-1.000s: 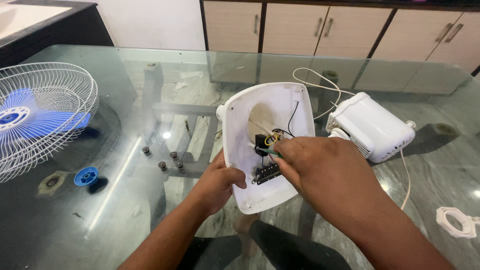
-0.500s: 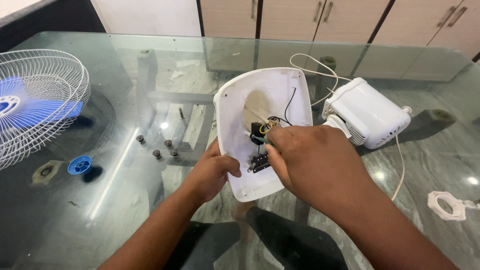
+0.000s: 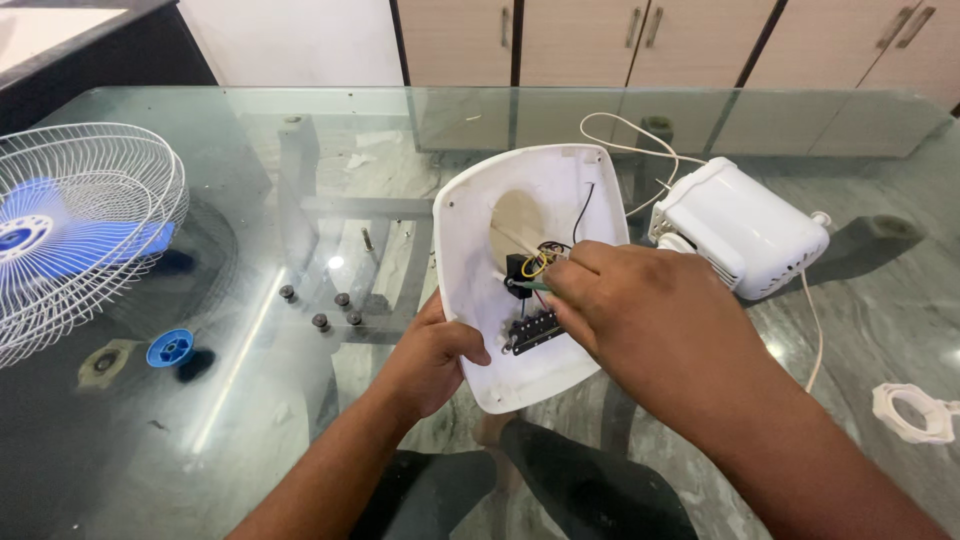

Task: The person uses a screwdriver to adjust wires and components inside a white plastic housing on a glass table. They then attach a black plastic cover to the housing.

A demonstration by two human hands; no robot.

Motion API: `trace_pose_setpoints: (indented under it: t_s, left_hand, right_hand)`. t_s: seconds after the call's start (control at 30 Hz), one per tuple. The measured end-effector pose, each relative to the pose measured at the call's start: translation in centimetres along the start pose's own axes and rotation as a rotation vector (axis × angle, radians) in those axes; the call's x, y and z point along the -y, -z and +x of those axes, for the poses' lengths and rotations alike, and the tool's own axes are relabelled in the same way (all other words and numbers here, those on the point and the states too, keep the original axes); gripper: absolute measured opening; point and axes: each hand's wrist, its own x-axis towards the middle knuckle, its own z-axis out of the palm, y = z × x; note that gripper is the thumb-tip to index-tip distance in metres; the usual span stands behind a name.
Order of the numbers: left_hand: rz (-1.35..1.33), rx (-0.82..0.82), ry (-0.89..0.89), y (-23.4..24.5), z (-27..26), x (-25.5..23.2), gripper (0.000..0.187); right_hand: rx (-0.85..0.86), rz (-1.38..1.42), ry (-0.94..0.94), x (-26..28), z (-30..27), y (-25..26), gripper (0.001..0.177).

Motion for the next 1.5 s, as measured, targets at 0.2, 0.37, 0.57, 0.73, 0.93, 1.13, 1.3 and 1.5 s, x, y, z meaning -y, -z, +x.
trace_pose_setpoints:
  t_s: [0.2, 0.37, 0.57, 0.73, 0.93, 1.13, 1.3, 1.5]
  left_hand:
    - [0.01, -0.022, 0.047, -0.5, -0.2, -0.5, 0.093]
    - [0.005, -0.071, 0.117, 0.0, -0.3, -0.2, 0.091]
    - [0.029, -0.042, 0.108, 0.1, -0.1, -0.2, 0.091]
    - [0.066, -0.074, 0.11, 0.1, 0.2, -0.4, 0.098]
    - [0.045, -0.039, 0.09, 0.2, 0.2, -0.2, 0.1]
    - [0.079, -0.043, 0.07, 0.4, 0.4, -0.1, 0.096]
    - [0.063, 0.003, 0.032, 1.0, 0.5, 0.4, 0.093]
    - [0.255, -0.048, 0.051, 0.5, 0.5, -0.5, 0.089]
  right_hand:
    - [0.082, -0.009, -0.024, -0.3, 0.1, -0.5, 0.016]
    - [-0.009, 0.066, 0.007, -0.6, -0.2, -1.3, 0.016]
    - [0.001, 0.123, -0.053, -0.9, -0.9, -2.2, 0.017]
    - [-0.034, 0.081, -0.012, -1.0, -0.9, -2.3, 0.016]
    - [-0.013, -0.003, -0.041, 0.2, -0.7, -1.6, 0.016]
    - [-0.023, 0.007, -0.034, 1.0, -0.1, -0.8, 0.018]
    - [-0.012, -0.021, -0.043, 0.4, -0.5, -1.5, 0.015]
    - [-0.058, 0.013, 0.046, -0.1, 0.0, -1.8, 0.014]
